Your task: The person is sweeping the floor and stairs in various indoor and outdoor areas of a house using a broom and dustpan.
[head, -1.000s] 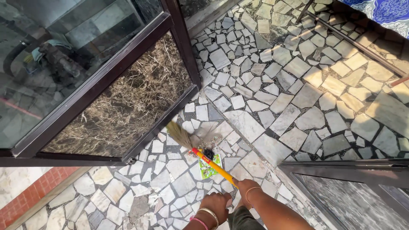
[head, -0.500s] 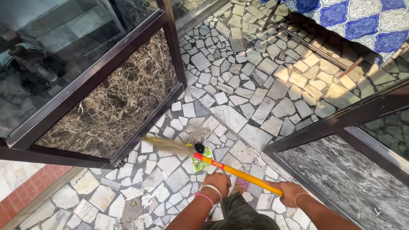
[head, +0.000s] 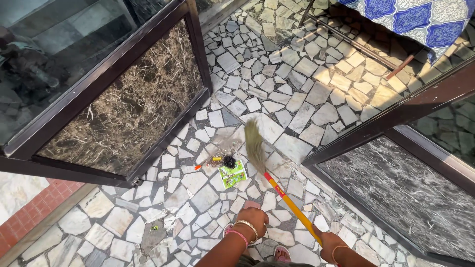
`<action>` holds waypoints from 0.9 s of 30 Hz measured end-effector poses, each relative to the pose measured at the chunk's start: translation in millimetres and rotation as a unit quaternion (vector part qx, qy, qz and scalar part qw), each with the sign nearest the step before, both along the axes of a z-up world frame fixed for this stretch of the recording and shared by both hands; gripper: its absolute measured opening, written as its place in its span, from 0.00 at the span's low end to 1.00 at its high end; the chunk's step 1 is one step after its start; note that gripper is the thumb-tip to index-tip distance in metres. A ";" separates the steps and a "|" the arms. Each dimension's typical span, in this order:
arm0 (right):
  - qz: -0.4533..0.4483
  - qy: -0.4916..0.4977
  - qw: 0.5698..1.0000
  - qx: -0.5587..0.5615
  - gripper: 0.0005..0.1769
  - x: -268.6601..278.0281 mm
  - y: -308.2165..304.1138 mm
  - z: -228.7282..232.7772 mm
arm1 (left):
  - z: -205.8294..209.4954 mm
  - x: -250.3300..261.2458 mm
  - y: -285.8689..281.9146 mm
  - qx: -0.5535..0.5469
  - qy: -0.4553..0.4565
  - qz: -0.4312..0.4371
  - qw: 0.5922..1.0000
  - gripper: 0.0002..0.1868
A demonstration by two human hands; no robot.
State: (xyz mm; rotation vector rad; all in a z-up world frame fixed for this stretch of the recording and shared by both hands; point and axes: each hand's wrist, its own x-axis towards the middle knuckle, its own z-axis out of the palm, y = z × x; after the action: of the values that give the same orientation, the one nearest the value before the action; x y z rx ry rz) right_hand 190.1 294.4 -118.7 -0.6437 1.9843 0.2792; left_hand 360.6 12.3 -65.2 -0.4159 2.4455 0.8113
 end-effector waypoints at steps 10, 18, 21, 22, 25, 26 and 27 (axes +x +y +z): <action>0.191 -0.040 0.981 -0.012 0.58 1.0 -16.7 -0.6 | 34.9 46.4 51.1 -0.057 -0.055 0.043 0.996 0.14; 0.333 -0.059 0.941 -0.024 0.62 25.8 -17.7 -29.4 | 8.1 99.4 127.0 -0.063 -0.047 0.148 0.986 0.14; 0.376 -0.069 0.923 -0.046 0.61 48.4 -26.8 -24.2 | 20.5 109.2 151.8 -0.061 -0.050 0.176 0.981 0.13; 0.396 -0.077 0.913 -0.052 0.61 57.2 -29.1 -21.0 | 24.8 111.7 161.3 -0.060 -0.054 0.184 0.980 0.13; 0.421 -0.088 0.898 -0.092 0.51 78.8 -41.5 17.2 | 19.3 119.9 183.2 -0.052 -0.050 0.197 0.978 0.17; 0.424 -0.089 0.897 -0.092 0.51 79.7 -42.5 23.6 | 23.5 120.9 188.8 -0.052 -0.051 0.199 0.977 0.17; 0.384 -0.108 0.910 -0.114 0.50 78.6 -42.1 31.0 | 28.1 119.6 193.7 -0.046 -0.044 0.196 0.978 0.21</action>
State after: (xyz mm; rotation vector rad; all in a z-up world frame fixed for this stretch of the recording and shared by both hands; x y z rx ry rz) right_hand 268.7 252.3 -87.7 -1.5343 1.4800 0.4248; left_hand 480.2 206.0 -37.1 -0.9713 2.3547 0.8165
